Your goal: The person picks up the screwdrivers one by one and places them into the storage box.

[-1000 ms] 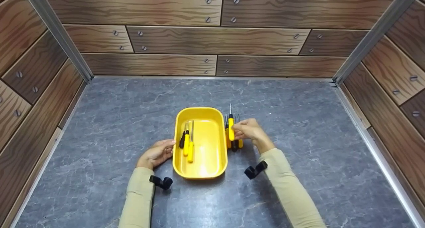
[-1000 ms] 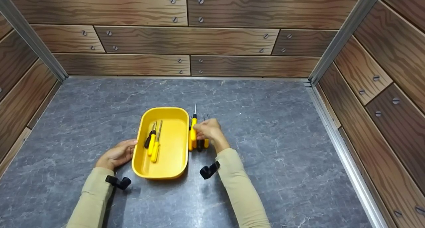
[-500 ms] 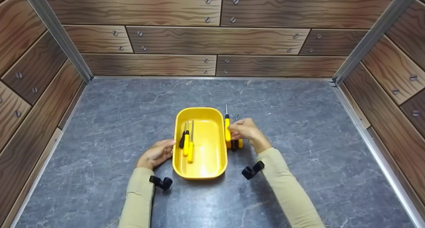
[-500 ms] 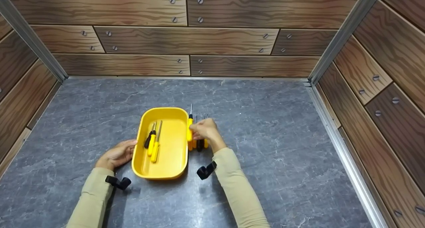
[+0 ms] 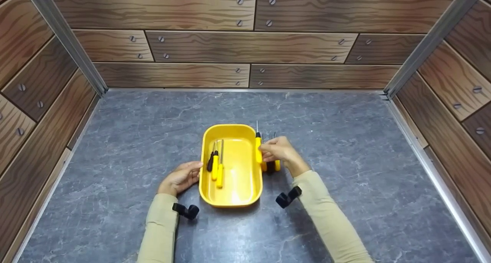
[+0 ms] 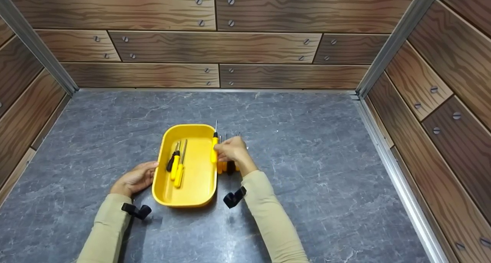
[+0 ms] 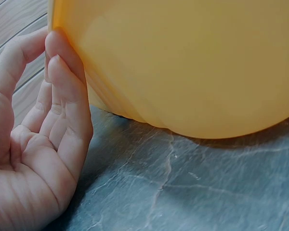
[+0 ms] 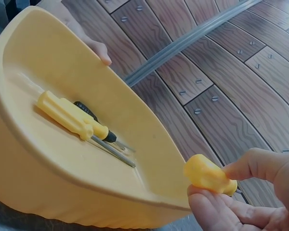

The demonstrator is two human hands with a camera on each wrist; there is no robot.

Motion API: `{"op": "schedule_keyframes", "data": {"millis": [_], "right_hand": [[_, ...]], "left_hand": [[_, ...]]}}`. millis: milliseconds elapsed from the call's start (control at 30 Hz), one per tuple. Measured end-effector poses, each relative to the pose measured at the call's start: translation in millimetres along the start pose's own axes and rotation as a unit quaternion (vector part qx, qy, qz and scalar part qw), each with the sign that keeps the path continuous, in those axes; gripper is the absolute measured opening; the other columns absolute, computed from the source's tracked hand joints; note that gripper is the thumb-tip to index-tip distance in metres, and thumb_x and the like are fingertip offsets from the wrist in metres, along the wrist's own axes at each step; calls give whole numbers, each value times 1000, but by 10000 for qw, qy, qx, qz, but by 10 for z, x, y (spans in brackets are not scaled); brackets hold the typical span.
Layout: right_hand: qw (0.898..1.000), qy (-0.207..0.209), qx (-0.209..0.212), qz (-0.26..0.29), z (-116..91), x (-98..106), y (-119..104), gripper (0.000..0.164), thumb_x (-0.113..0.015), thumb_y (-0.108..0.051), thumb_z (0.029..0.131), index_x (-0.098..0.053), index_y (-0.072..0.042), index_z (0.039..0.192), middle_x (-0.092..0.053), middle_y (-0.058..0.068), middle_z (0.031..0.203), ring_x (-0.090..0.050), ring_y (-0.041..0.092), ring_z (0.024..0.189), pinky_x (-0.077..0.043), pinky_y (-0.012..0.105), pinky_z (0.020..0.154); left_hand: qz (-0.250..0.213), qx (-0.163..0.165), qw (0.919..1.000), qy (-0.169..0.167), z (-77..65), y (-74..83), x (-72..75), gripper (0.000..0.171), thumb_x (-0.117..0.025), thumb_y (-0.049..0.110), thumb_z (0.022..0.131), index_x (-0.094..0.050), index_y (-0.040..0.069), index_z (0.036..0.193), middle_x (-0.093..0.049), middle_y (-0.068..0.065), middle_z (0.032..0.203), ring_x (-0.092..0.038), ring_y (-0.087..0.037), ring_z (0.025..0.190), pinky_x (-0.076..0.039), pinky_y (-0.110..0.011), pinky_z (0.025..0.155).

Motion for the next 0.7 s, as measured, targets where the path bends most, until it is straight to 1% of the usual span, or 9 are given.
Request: {"op": "schedule_keyframes", "data": {"millis": [333, 567, 700], "right_hand": [[9999, -62, -50, -129, 13, -106, -7, 30, -61, -2, 84, -62, 16, 108, -61, -1, 54, -60, 7, 48, -59, 23, 58], [9998, -51, -94, -164, 18, -193, -20, 28, -60, -1, 83, -63, 16, 105, -61, 0, 53, -59, 6, 45, -55, 19, 51], [9998, -140, -55, -90, 26, -240, -22, 24, -59, 0, 83, -64, 15, 101, -60, 1, 54, -60, 7, 45, -55, 18, 51]], "left_hand": [[-73, -35, 10000, -35, 9, 0, 0, 19, -52, 9, 97, -66, 15, 85, -70, 6, 77, -63, -3, 71, -53, -16, 71], [-101, -34, 9999, -18, 11, -4, 6, 18, -52, 8, 96, -65, 14, 85, -70, 6, 77, -62, -3, 70, -53, -16, 71], [-5, -43, 10000, -29, 5, 2, 0, 15, -53, 10, 96, -65, 14, 87, -70, 6, 79, -63, -4, 73, -53, -17, 73]]}}
Point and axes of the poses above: each hand's wrist, its own z-axis towards the middle knuckle, its own x-axis out of the back of the hand, y = z × x, the point moved 5 cm from there along z, towards the middle knuckle
